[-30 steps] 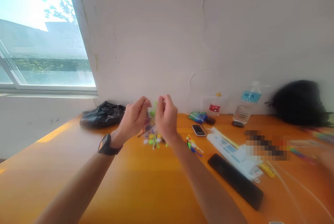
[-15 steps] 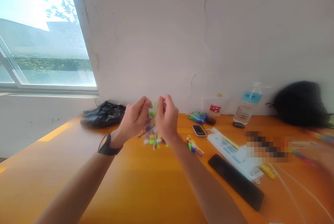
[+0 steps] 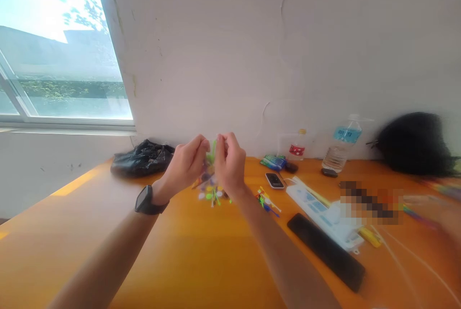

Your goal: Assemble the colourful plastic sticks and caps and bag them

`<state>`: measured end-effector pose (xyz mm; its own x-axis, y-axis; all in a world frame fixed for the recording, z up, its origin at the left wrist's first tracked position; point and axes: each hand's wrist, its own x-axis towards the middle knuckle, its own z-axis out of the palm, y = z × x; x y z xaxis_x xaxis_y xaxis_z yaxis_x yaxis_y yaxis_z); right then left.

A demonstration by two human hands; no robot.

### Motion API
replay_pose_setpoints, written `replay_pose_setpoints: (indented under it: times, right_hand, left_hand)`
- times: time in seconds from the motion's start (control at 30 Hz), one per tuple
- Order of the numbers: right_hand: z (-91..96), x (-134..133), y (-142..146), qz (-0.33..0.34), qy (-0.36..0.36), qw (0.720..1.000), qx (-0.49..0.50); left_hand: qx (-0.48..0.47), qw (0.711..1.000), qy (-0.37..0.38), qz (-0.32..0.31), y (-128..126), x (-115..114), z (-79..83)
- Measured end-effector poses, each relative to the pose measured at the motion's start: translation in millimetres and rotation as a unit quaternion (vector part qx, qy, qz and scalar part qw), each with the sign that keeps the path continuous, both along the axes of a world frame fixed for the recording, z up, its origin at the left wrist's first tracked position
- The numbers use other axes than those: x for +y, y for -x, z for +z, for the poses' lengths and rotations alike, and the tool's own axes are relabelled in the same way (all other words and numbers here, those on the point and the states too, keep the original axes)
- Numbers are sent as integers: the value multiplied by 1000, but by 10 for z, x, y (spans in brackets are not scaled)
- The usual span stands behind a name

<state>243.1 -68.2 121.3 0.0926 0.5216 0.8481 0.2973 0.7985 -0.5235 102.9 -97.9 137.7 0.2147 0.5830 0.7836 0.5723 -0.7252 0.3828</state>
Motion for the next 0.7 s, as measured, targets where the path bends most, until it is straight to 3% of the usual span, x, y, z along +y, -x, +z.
replay_pose_setpoints:
  times: [0.27,0.7]
  right_hand:
    - [-51,67,12,-17,-5,1000,-7]
    - [-123,205,-41,-19,9,998,-57]
  left_hand:
    - [-6,1000,-6,7,-16,98,-87]
    - [60,997,22,31,53,222,-135]
